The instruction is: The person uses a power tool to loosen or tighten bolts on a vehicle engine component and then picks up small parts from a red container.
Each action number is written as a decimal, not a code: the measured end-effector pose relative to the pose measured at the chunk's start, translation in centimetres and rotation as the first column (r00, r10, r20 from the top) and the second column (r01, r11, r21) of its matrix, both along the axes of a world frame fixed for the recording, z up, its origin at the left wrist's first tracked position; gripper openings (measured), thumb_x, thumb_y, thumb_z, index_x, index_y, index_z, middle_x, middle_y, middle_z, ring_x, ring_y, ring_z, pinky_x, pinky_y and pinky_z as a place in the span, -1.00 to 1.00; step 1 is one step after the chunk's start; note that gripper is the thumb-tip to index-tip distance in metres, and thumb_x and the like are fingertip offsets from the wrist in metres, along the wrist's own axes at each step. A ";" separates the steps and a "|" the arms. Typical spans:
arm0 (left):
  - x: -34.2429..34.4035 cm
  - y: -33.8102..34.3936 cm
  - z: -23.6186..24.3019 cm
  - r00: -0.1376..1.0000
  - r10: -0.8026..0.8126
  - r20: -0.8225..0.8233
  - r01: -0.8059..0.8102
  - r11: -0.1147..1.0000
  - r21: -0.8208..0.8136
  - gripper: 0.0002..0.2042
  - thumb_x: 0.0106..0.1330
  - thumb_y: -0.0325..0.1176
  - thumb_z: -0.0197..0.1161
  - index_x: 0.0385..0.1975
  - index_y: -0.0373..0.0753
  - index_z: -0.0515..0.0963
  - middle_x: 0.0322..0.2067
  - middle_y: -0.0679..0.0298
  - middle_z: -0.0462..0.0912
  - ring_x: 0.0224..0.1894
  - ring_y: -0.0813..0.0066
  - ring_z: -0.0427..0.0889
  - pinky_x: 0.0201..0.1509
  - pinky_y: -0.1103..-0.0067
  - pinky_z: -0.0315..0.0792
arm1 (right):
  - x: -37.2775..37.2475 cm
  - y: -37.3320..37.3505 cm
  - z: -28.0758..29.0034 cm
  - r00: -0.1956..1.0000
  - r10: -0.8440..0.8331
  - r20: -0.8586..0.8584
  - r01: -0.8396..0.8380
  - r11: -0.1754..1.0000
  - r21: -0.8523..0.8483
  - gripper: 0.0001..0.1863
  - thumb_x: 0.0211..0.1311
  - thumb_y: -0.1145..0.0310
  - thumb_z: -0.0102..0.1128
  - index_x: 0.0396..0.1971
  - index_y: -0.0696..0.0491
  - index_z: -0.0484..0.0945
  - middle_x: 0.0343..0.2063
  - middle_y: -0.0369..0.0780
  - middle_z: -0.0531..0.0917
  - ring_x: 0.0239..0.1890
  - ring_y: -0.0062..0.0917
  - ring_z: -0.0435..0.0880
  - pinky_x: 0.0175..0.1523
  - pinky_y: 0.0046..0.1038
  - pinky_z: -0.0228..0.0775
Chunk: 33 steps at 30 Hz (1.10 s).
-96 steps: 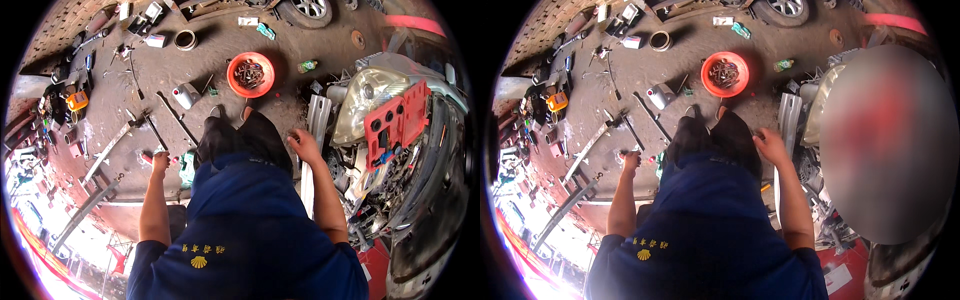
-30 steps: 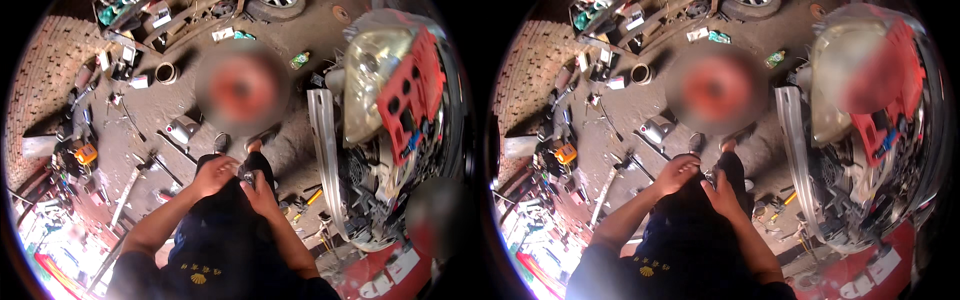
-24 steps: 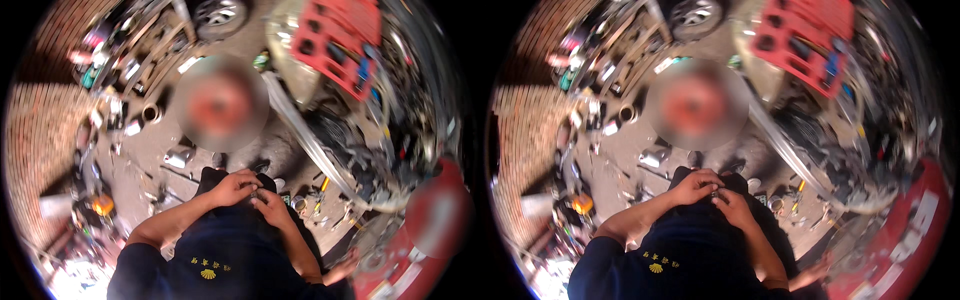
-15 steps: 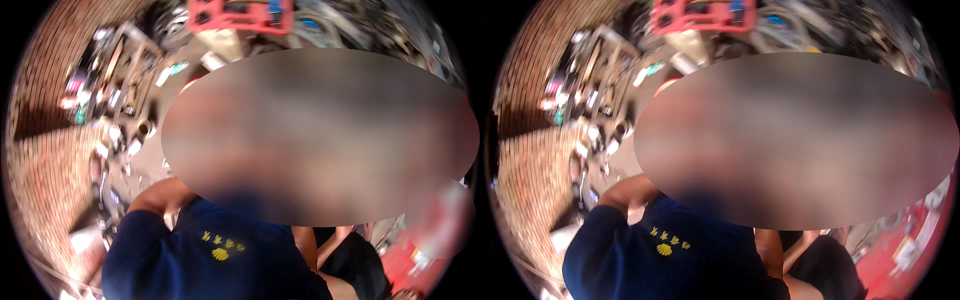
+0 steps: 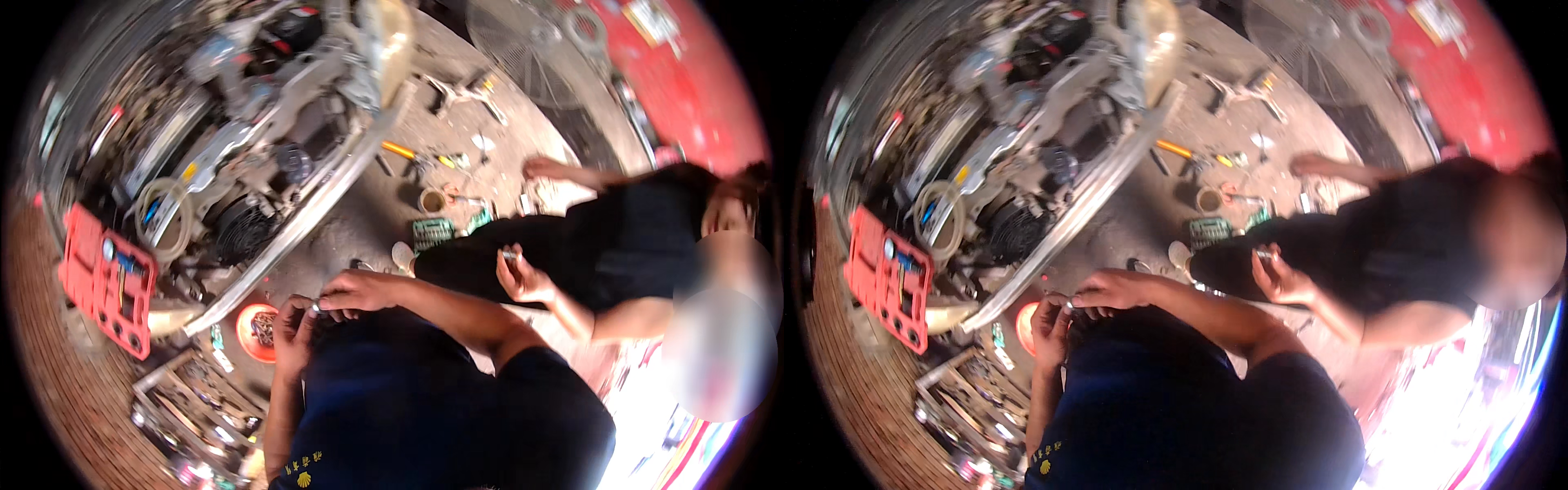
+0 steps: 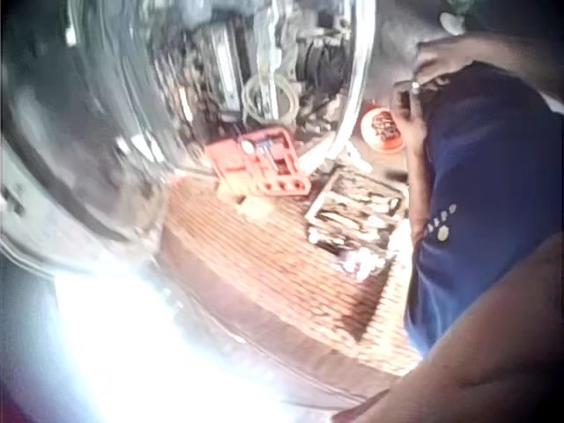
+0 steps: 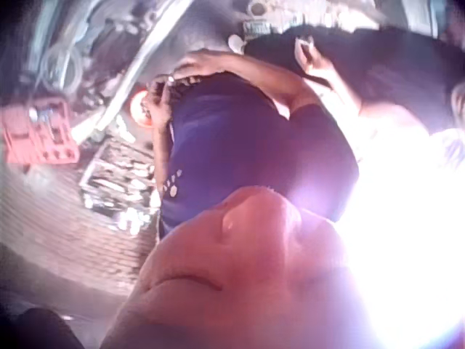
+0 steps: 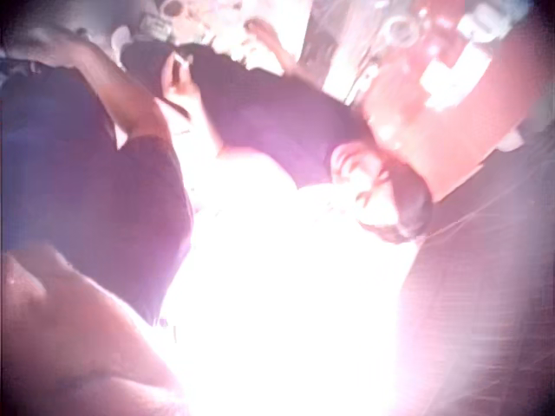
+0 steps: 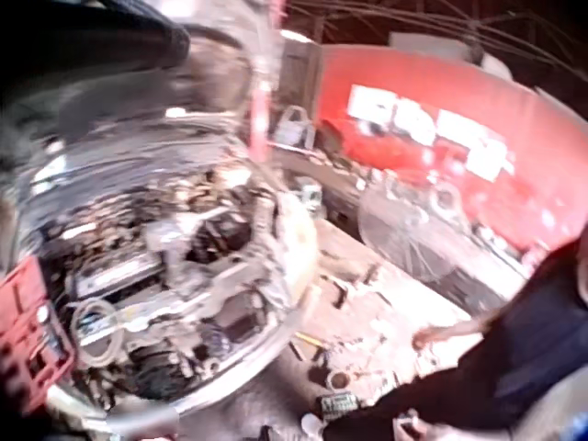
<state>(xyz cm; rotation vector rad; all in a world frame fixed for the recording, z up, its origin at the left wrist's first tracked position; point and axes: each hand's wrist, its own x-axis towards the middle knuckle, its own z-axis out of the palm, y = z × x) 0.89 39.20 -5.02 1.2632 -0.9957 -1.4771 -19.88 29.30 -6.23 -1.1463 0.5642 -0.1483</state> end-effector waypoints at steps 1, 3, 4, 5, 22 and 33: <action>0.4 -0.1 -0.3 1.000 -0.010 -0.006 0.010 1.000 0.004 -0.95 0.54 -0.46 0.18 -0.18 -0.29 0.50 -0.32 0.37 0.59 -0.26 0.65 0.54 -0.11 0.69 0.42 | 0.1 0.0 -0.1 1.000 0.015 0.017 -0.014 1.000 -0.022 -0.52 0.56 -0.03 0.09 -0.11 0.16 0.66 -0.39 -0.29 0.70 -0.38 -0.62 0.64 -0.27 -0.47 0.51; 0.7 -0.7 -0.7 0.995 -0.082 0.052 0.082 0.997 0.009 -0.94 0.57 -0.44 0.11 -0.17 -0.27 0.47 -0.29 0.35 0.56 -0.20 0.66 0.50 -0.08 0.68 0.37 | -0.1 -0.4 -0.3 0.999 -0.020 0.035 0.022 0.999 -0.047 -0.50 0.54 -0.04 0.11 -0.14 0.17 0.67 -0.42 -0.28 0.70 -0.39 -0.62 0.64 -0.27 -0.47 0.51; 0.9 -0.8 -0.9 0.994 -0.107 0.023 0.106 0.993 0.047 -0.91 0.58 -0.41 0.08 -0.16 -0.27 0.47 -0.30 0.34 0.56 -0.23 0.64 0.49 -0.09 0.66 0.37 | -0.2 -0.4 -0.5 0.999 -0.033 0.024 0.036 0.991 -0.127 -0.49 0.54 -0.05 0.13 -0.17 0.19 0.67 -0.45 -0.25 0.69 -0.39 -0.59 0.64 -0.28 -0.43 0.50; 0.8 -1.4 -0.8 0.992 -0.129 -0.007 0.129 0.988 0.081 -0.89 0.59 -0.38 0.06 -0.16 -0.27 0.47 -0.31 0.33 0.55 -0.25 0.62 0.49 -0.11 0.64 0.38 | -0.3 -0.6 -0.8 0.999 -0.045 0.009 0.046 0.977 -0.209 -0.47 0.53 -0.05 0.14 -0.21 0.22 0.67 -0.47 -0.21 0.69 -0.40 -0.55 0.65 -0.28 -0.40 0.49; 12.6 4.2 -4.7 0.947 -0.306 -0.099 0.322 0.914 0.248 -0.91 0.54 -0.38 0.17 -0.27 -0.18 0.50 -0.43 0.44 0.51 -0.38 0.70 0.45 -0.26 0.66 0.36 | 1.9 13.3 7.1 0.774 -0.617 -0.140 0.102 0.340 -0.935 -0.68 0.05 0.30 0.48 -0.16 0.02 0.69 -0.26 -0.14 0.77 -0.19 -0.18 0.77 -0.13 -0.19 0.63; 9.9 5.4 -6.7 0.940 -0.329 -0.094 0.339 0.931 0.132 -0.91 0.51 -0.43 0.23 -0.29 -0.20 0.54 -0.41 0.46 0.49 -0.33 0.72 0.44 -0.23 0.66 0.35 | -9.3 10.6 8.1 0.462 -0.859 -0.222 -0.342 0.058 -0.938 -0.37 -0.11 0.36 0.49 0.12 -0.06 0.64 -0.24 -0.25 0.70 -0.20 -0.27 0.75 -0.10 -0.22 0.61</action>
